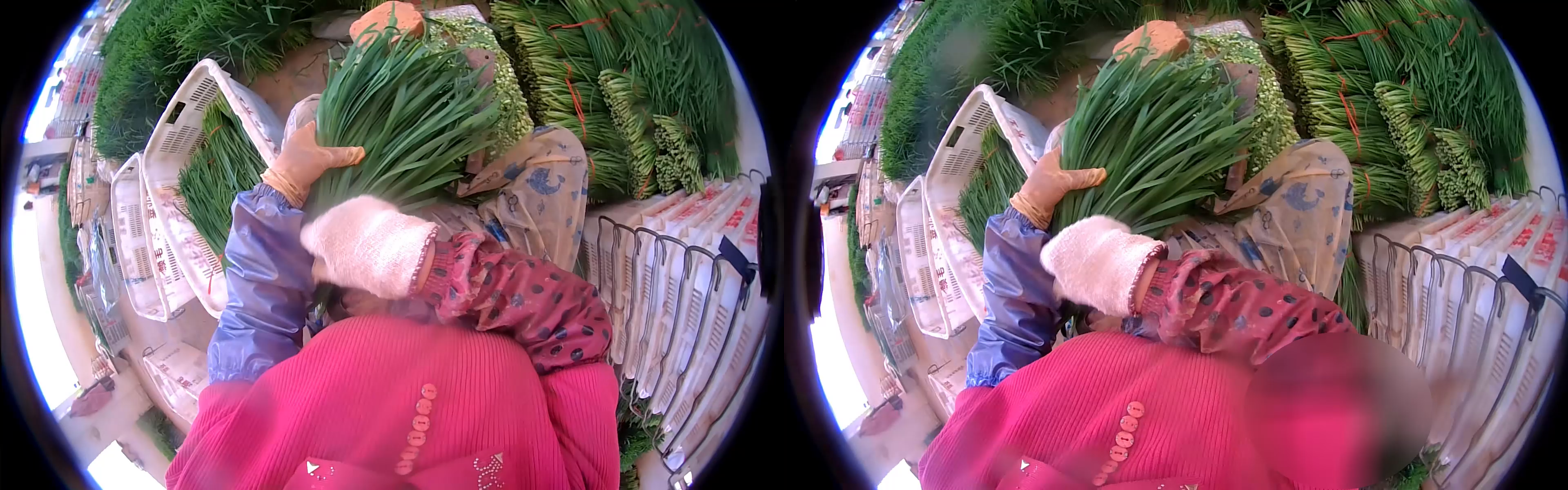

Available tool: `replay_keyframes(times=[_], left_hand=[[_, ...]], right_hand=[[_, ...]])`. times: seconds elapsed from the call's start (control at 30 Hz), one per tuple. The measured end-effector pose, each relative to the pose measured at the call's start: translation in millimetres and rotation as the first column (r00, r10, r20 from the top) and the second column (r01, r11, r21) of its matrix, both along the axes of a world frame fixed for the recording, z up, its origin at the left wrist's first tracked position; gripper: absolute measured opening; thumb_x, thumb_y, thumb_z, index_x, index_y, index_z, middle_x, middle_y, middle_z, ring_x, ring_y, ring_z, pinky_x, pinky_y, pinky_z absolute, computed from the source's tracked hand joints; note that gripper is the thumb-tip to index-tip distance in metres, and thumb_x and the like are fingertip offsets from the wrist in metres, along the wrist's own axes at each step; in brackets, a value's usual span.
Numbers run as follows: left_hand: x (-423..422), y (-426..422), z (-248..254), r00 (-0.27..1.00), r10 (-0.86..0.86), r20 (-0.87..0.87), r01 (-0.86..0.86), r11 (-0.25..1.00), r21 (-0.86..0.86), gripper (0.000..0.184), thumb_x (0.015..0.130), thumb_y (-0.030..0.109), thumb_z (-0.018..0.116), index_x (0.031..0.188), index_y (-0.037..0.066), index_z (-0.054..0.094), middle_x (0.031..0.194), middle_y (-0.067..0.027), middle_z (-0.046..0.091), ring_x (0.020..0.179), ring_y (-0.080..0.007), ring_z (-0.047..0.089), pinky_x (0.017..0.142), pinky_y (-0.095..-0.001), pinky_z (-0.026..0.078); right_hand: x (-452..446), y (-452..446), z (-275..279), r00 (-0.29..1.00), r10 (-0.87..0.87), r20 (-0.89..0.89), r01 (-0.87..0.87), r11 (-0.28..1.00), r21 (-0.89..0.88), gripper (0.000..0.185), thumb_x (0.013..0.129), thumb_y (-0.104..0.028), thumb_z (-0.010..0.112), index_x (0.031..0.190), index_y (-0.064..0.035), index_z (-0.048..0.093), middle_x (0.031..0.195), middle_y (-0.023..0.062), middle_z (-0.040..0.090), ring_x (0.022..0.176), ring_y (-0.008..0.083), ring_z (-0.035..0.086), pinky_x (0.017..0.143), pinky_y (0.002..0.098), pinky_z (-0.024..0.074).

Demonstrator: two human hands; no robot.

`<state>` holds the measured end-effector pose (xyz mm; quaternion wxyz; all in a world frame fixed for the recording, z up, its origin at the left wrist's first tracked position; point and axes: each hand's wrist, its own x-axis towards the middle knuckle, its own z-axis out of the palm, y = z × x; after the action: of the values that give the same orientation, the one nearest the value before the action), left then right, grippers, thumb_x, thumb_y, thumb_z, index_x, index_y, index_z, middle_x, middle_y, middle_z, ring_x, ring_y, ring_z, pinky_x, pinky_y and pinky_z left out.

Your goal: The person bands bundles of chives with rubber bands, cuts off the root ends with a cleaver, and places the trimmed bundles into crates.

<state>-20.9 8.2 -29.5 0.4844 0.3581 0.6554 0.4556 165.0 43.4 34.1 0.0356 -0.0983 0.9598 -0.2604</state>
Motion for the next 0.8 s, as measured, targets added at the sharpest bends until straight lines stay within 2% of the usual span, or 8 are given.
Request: replay_keyframes(times=[0.03, 0.07, 0.1, 0.17, 0.23, 0.43, 0.53, 0.8], left_hand=[[3, -1, 5, 0.996, 0.074, -0.046, -0.075, 0.997, -0.022, 0.055, 0.076, 0.008, 0.086, 0.124, -0.002, 0.062, 0.109, -0.0092, 0.072, 0.093, -0.0169, 0.068, 0.086, -0.0323, 0.055], [6, -5, 14, 0.988, 0.135, 0.081, -0.126, 0.986, -0.107, 0.057, 0.074, 0.004, 0.086, 0.124, -0.003, 0.061, 0.109, -0.0094, 0.072, 0.094, -0.0174, 0.068, 0.087, -0.0327, 0.055], [9, -10, 17, 0.988, 0.137, 0.075, -0.128, 0.986, -0.109, 0.057, 0.074, 0.004, 0.086, 0.124, -0.003, 0.061, 0.109, -0.0094, 0.072, 0.094, -0.0174, 0.068, 0.087, -0.0327, 0.055], [7, -16, 28, 0.975, 0.167, 0.144, -0.177, 0.982, 0.059, 0.056, 0.074, 0.002, 0.085, 0.124, -0.003, 0.06, 0.108, -0.0095, 0.072, 0.093, -0.0176, 0.068, 0.086, -0.0325, 0.055], [2, -25, 44, 0.978, 0.18, 0.104, -0.189, 0.979, 0.078, 0.053, 0.075, 0.001, 0.084, 0.122, -0.003, 0.061, 0.106, -0.0086, 0.072, 0.09, -0.016, 0.068, 0.084, -0.0312, 0.055], [-10, -37, 75, 0.898, 0.427, 0.104, -0.44, 0.878, 0.189, 0.045, 0.073, -0.005, 0.08, 0.115, -0.002, 0.064, 0.103, -0.0113, 0.071, 0.084, -0.0184, 0.069, 0.077, -0.0312, 0.058], [-32, -37, 49, 0.864, 0.496, 0.089, -0.503, 0.839, 0.205, 0.043, 0.074, -0.009, 0.077, 0.114, -0.001, 0.064, 0.101, -0.0128, 0.072, 0.082, -0.0206, 0.07, 0.075, -0.0321, 0.06], [-40, -41, 37, 0.847, 0.501, 0.179, -0.529, 0.829, 0.181, 0.038, 0.075, -0.005, 0.078, 0.11, -0.001, 0.066, 0.096, -0.0089, 0.072, 0.078, -0.0178, 0.069, 0.073, -0.0298, 0.058]], right_hand=[[5, 1, 0, 0.947, 0.239, -0.212, -0.247, 0.969, -0.007, 0.019, 0.085, -0.024, 0.065, 0.095, -0.0091, 0.071, 0.088, 0.012, 0.073, 0.079, 0.0318, 0.071, 0.07, 0.0415, 0.0569], [5, -3, 4, 0.99, 0.141, 0.026, -0.117, 0.896, -0.429, 0.018, 0.083, -0.023, 0.067, 0.095, -0.0106, 0.07, 0.089, 0.0128, 0.07, 0.08, 0.0334, 0.069, 0.073, 0.041, 0.0554], [12, 1, 23, 0.949, 0.193, 0.251, -0.028, 0.841, -0.54, 0.02, 0.079, -0.02, 0.069, 0.096, -0.0103, 0.07, 0.091, 0.0127, 0.068, 0.084, 0.0335, 0.068, 0.076, 0.0407, 0.0548], [18, 2, 21, 0.93, 0.198, 0.309, -0.035, 0.886, -0.462, 0.023, 0.078, -0.018, 0.068, 0.099, -0.0097, 0.069, 0.094, 0.0126, 0.066, 0.088, 0.0343, 0.067, 0.08, 0.041, 0.0542], [26, 7, 35, 0.994, 0.057, 0.095, -0.051, 0.997, -0.056, 0.024, 0.076, -0.011, 0.067, 0.1, -0.0116, 0.069, 0.098, 0.004, 0.065, 0.1, 0.0274, 0.063, 0.081, 0.0394, 0.0509], [-23, 22, -12, 0.649, -0.512, -0.562, 0.69, 0.708, 0.152, 0.017, 0.074, -0.015, 0.065, 0.091, -0.0112, 0.066, 0.101, 0.002, 0.065, 0.101, 0.0224, 0.062, 0.077, 0.0372, 0.0494], [-39, 34, -31, 0.85, -0.52, -0.078, 0.519, 0.805, 0.287, 0.017, 0.078, -0.014, 0.065, 0.095, -0.0105, 0.068, 0.088, 0.0033, 0.069, 0.093, 0.0241, 0.066, 0.076, 0.0381, 0.0521], [-22, 21, -32, 0.872, -0.465, -0.154, 0.487, 0.791, 0.371, 0.026, 0.083, -0.018, 0.062, 0.107, -0.0112, 0.065, 0.107, 0.0037, 0.066, 0.089, 0.022, 0.063, 0.061, 0.0367, 0.053]])
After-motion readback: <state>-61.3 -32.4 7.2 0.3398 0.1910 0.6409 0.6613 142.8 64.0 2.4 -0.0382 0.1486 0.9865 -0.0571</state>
